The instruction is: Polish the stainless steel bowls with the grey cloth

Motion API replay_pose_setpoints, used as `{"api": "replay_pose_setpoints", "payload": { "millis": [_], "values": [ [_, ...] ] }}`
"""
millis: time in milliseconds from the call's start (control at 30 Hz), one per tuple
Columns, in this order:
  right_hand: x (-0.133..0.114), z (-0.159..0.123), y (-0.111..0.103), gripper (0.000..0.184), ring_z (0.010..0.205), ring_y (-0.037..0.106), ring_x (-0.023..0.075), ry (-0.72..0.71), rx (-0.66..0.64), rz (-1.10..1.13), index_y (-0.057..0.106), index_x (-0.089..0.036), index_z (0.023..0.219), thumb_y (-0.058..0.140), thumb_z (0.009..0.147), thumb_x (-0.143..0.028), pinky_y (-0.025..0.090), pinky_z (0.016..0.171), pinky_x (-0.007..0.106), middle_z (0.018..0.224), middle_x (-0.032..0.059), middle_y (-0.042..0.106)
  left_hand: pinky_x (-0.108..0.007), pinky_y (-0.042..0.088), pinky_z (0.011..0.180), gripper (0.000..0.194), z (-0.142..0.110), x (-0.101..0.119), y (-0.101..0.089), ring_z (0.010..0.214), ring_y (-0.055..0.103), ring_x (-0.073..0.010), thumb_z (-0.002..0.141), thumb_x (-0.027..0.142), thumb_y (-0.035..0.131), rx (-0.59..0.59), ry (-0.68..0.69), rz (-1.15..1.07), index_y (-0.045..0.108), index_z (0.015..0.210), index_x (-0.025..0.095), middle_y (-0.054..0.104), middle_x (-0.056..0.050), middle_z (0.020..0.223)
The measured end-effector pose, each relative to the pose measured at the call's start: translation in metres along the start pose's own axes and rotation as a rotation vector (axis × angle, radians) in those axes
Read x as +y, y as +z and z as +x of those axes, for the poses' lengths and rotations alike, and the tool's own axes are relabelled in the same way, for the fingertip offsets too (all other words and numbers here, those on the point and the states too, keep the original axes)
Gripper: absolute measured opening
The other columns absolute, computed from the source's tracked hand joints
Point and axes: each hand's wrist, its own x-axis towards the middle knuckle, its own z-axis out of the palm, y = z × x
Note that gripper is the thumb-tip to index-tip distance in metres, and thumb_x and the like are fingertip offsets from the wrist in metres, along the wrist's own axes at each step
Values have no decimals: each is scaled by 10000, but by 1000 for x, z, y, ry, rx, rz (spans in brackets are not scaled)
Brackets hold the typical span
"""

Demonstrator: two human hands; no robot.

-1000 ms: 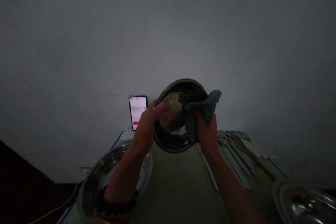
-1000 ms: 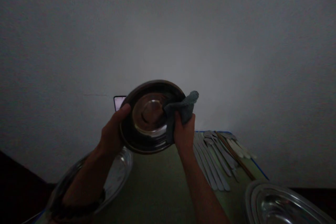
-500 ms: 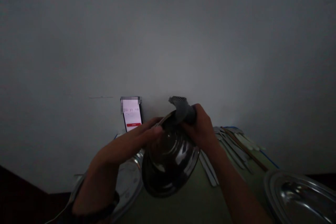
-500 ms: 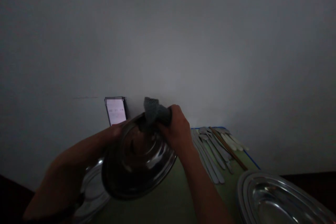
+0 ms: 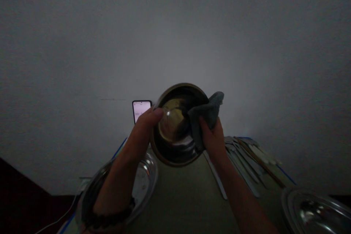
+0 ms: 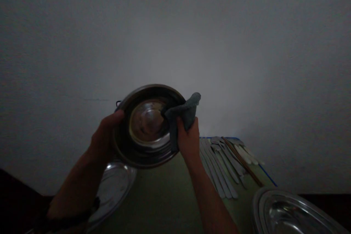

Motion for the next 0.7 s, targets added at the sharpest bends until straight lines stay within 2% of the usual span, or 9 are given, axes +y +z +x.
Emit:
{"api": "replay_pose_setpoints", "payload": {
  "millis": [67, 133, 200, 333, 367, 467, 533, 567, 700],
  "values": [
    [5, -5, 8, 431, 876, 617, 255, 54, -63, 41, 501, -205, 1067, 580, 761, -498, 479, 700, 380, 985, 113, 643, -384, 486, 859, 488, 2, -5, 9, 1015, 619, -274, 817, 485, 499, 149, 123, -4, 572, 1220, 219, 709, -43, 1011],
    [11, -6, 10, 501, 923, 616, 276, 60, -125, 32, 485, -205, 1112, 624, 726, -492, 484, 712, 400, 1035, 132, 637, -376, 458, 916, 525, 4, -8, 16, 1092, 581, -260, 826, 475, 508, 178, 165, 33, 489, 1297, 244, 662, -43, 1148],
    [14, -3, 4, 522, 924, 613, 284, 44, -154, -15, 481, -206, 1116, 642, 708, -490, 482, 697, 401, 1029, 135, 636, -376, 465, 903, 568, 4, -6, 18, 1077, 589, -257, 817, 491, 514, 110, 116, 27, 447, 1324, 244, 644, -50, 1176],
    [8, 6, -14, 421, 818, 597, 262, -24, -175, -227, 497, -203, 1000, 642, 695, -455, 456, 651, 366, 890, 83, 628, -407, 504, 766, 676, 0, 2, 4, 960, 634, -308, 813, 653, 372, -134, -174, 15, 500, 1290, 190, 689, -97, 1045],
    [4, 7, -17, 363, 795, 586, 249, -70, -197, -282, 499, -205, 956, 628, 701, -429, 448, 648, 357, 870, 69, 615, -414, 493, 798, 667, -2, 4, 0, 989, 625, -310, 831, 647, 351, -199, -223, 53, 493, 1304, 199, 683, -103, 1076],
    [-7, 3, -17, 197, 780, 548, 222, -245, -243, -419, 491, -203, 879, 553, 712, -287, 432, 665, 346, 894, 65, 565, -420, 438, 908, 574, -6, 6, -7, 1059, 594, -300, 818, 562, 511, -371, -263, 345, 533, 1280, 222, 663, -94, 1150],
    [-14, -2, -14, 203, 815, 533, 222, -340, -232, -453, 483, -200, 900, 517, 701, -220, 432, 693, 354, 928, 76, 536, -423, 440, 902, 537, -7, 6, -7, 1038, 602, -297, 788, 498, 599, -399, -260, 492, 559, 1255, 234, 677, -79, 1125],
    [-18, -4, -13, 223, 837, 528, 225, -377, -224, -448, 479, -200, 924, 515, 704, -215, 434, 711, 361, 941, 79, 528, -420, 448, 891, 517, -6, 5, -7, 1028, 608, -295, 787, 476, 610, -396, -257, 496, 571, 1243, 236, 685, -73, 1112],
    [-29, -6, -16, 297, 848, 530, 230, -448, -208, -428, 485, -204, 969, 581, 718, -330, 432, 720, 368, 948, 76, 530, -394, 455, 904, 428, -4, 6, -4, 1078, 595, -289, 815, 397, 586, -372, -249, 240, 615, 1195, 202, 681, -85, 1136]
  ]
}}
